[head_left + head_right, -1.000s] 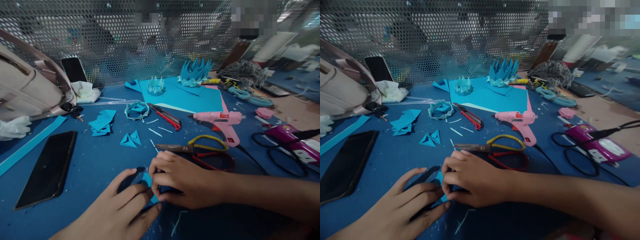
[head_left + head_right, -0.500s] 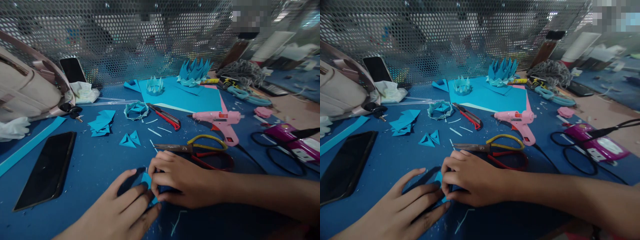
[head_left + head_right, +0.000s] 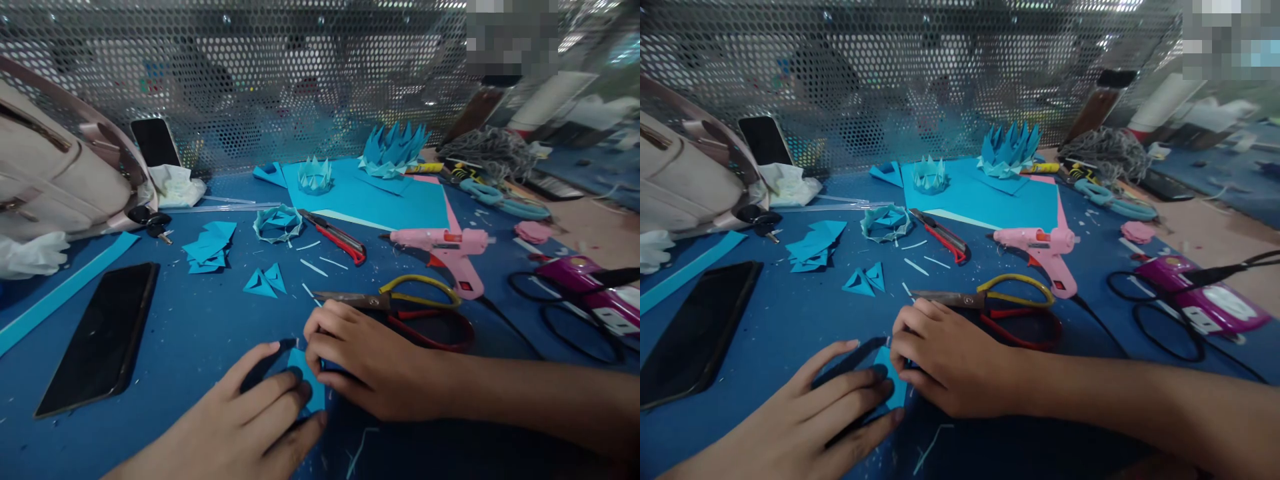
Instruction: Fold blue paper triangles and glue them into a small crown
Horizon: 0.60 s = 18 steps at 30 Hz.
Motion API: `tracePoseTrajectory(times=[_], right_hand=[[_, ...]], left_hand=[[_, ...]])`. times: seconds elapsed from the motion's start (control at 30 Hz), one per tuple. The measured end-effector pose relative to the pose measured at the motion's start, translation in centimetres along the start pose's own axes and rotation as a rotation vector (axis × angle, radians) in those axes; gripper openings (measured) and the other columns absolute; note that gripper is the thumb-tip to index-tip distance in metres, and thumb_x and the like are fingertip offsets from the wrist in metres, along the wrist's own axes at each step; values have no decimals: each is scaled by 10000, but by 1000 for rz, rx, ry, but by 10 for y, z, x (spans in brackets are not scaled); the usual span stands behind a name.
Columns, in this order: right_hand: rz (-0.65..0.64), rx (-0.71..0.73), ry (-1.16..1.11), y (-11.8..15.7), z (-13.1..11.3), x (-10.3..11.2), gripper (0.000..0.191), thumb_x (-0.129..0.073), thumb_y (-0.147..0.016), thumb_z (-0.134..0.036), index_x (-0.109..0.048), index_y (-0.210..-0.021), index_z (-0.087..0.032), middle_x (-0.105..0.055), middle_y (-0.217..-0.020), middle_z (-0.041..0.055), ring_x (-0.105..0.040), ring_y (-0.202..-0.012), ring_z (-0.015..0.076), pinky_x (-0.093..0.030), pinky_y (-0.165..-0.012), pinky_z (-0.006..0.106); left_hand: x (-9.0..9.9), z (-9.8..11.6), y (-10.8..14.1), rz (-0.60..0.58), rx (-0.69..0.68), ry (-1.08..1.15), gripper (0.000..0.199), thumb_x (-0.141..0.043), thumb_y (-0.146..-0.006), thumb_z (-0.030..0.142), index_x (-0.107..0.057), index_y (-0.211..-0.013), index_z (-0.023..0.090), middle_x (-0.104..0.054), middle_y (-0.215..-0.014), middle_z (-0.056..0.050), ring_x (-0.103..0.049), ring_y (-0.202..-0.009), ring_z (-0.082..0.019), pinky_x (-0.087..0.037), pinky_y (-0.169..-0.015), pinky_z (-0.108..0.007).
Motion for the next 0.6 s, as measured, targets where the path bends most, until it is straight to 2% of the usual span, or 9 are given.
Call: tracePoseTrajectory(times=[0.4, 0.6], right_hand=[[5, 0, -3, 0, 1, 2, 64, -545, -925, -173, -574, -980, -190, -537, -1081, 68, -452, -1009, 221, -377, -929, 393], [-8, 16, 8, -1, 0, 1, 73, -542, -923, -158, -567, -987, -184, -532, -1078, 72, -454, -1015, 222, -375, -938, 402]], left_hand=[[-1, 1, 3, 13, 8, -13, 298, -414, -1032, 197, -710, -1061, 224, -717, -968, 7, -607, -1054, -140, -52, -1243, -424], [-1, 0, 3, 62, 40, 12, 273, -445, -1030, 203, -716, -1059, 227, -713, -914, 11, -622, -991, -126, -72, -1239, -419]])
Point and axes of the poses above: each hand's wrist, its own y-axis away from the middle knuckle, its own x-axis out of the back of the hand, z = x × y, the point moved 9 cm from there along -y, towards the middle knuckle
